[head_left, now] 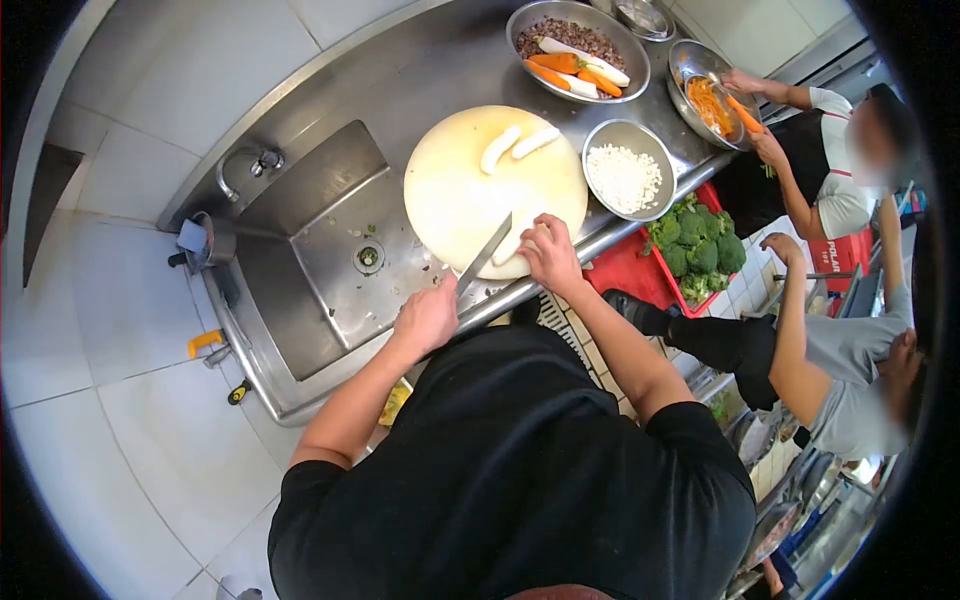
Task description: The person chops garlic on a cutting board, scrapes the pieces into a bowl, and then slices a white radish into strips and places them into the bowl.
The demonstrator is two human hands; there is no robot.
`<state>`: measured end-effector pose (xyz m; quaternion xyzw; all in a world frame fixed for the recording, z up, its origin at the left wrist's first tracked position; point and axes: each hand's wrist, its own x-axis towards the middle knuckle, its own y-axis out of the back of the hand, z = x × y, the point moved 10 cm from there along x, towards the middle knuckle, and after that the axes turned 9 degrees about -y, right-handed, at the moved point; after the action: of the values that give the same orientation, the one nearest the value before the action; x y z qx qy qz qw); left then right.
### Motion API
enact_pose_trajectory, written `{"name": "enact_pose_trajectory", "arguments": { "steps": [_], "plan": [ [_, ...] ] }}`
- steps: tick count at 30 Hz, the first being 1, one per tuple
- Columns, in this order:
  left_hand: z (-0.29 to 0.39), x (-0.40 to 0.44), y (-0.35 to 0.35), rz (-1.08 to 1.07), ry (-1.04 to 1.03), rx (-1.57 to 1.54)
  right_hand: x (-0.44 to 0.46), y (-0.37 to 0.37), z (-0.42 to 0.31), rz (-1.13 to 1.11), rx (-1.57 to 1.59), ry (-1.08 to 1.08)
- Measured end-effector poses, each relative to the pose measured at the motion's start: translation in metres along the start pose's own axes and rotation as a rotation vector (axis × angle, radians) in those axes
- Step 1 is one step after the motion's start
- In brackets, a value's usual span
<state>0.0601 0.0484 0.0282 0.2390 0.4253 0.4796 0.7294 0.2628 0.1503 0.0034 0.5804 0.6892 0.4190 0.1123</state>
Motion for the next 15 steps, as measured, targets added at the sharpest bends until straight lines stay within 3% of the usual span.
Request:
{"name": "enact_pose_trajectory", "arguments": {
  "steps": [4,10,15],
  "plan": [
    [0.005,0.007,-0.013,0.036,0.043,0.005,0.010,-0.006,0.001,-0.084,0.010,0.089],
    [0.024,0.018,-0.020,0.010,0.128,0.027,0.015,-0.005,0.005,-0.097,0.064,0.011],
    [0.022,0.006,-0.039,0.024,0.224,-0.020,0.014,-0.004,0.006,-0.171,0.185,0.068]
  ]
}}
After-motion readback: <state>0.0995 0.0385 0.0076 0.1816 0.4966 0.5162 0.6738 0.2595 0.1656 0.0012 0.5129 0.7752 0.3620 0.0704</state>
